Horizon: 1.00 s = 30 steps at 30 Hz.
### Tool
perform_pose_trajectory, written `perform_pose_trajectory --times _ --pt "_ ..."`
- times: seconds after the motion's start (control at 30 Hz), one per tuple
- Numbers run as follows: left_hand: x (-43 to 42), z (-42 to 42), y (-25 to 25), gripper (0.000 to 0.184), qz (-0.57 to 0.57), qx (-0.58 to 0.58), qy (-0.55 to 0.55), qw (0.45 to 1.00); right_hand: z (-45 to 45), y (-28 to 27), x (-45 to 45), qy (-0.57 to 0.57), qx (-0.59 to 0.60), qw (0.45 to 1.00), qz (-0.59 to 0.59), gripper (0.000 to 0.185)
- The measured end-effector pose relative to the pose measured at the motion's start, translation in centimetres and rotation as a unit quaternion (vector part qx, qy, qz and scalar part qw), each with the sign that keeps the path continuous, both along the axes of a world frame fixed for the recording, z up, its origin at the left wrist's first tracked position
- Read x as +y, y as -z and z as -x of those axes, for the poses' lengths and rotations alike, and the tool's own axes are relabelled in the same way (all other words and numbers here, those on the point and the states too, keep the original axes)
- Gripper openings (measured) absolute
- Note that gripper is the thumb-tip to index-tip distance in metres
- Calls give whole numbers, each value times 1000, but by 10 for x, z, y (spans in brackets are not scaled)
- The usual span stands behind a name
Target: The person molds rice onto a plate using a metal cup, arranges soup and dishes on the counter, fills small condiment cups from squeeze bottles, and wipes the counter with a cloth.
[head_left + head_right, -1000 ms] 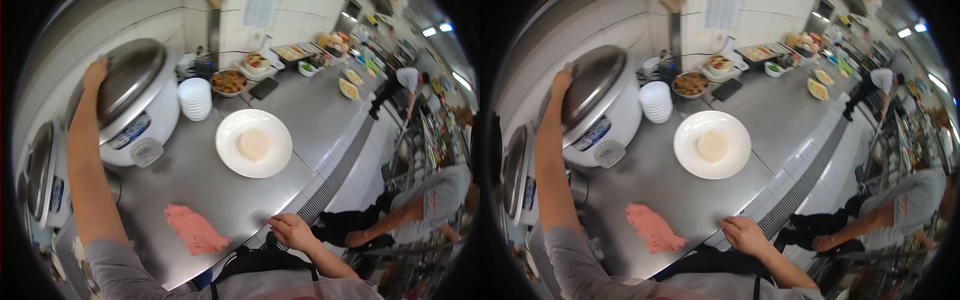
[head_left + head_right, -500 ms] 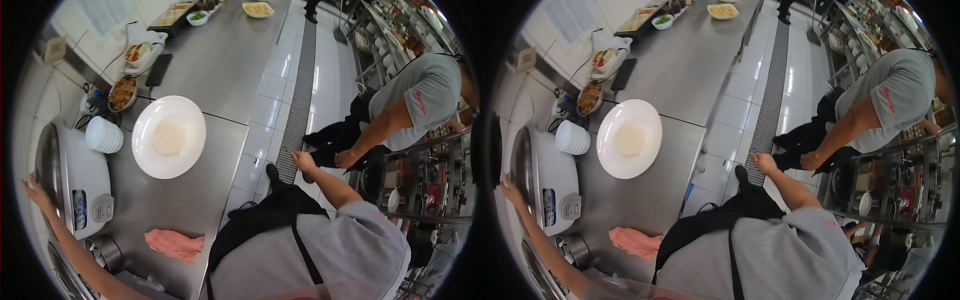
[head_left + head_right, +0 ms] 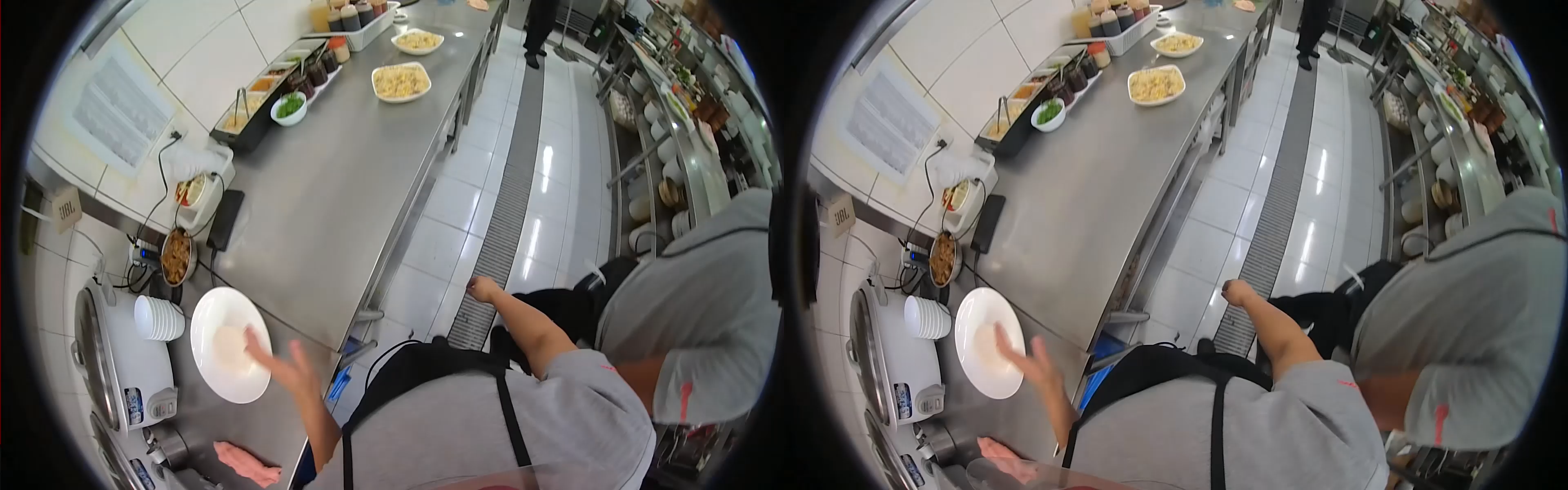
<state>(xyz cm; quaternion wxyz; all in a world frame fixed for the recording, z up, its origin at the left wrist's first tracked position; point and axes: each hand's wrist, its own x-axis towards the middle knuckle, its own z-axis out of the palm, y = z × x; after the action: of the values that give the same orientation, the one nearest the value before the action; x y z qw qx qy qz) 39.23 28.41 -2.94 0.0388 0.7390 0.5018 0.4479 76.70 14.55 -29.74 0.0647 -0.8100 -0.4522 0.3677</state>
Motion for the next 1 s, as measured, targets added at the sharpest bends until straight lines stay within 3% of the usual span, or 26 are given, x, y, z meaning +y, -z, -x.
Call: perform_pose_trajectory --times 0.03,0.13,0.23,0.33,0.43,0.53,0.6,0.67,0.73,0.77,0.8,0.87,0.97,1.0 --pt "8 -20 5 61 -16 99 31 994 -15 -9 16 6 0 1000 0 28" --pt "32 -90 -6 55 -45 117 134 983 -58 -21 60 -6 -10 999 -38 26" --pt "59 -149 -20 32 -52 64 174 981 -97 -41 85 36 -2 995 -98 24" --pt "99 -194 10 7 73 -2 265 961 -147 -42 81 45 -16 993 -108 24" --pt "128 -268 27 16 59 -59 315 946 -198 -39 45 99 -38 994 -30 27" --pt "152 -349 28 19 104 -6 402 910 -239 -38 -10 174 -57 983 19 28" --pt "159 -416 24 21 93 -20 486 869 -256 -29 -45 234 -44 971 23 24" --pt "164 -484 15 23 72 -14 556 828 -265 -6 -79 322 -92 940 -66 24" --pt "164 -551 1 23 42 6 612 790 -292 26 -95 569 -103 803 -141 26" --pt "164 -584 -1 23 35 1 615 788 -309 44 -102 673 -112 705 -193 31" --pt "162 -615 -3 24 29 -3 616 787 -335 13 -93 730 -11 617 -295 34" --pt "154 -666 1 23 12 13 614 789 -382 -85 -56 786 153 334 -497 41" --pt "142 -731 22 22 59 53 591 802 -458 -251 -23 592 205 259 -735 43" --pt "139 -749 29 22 68 79 590 801 -479 -293 -30 436 223 291 -822 45"
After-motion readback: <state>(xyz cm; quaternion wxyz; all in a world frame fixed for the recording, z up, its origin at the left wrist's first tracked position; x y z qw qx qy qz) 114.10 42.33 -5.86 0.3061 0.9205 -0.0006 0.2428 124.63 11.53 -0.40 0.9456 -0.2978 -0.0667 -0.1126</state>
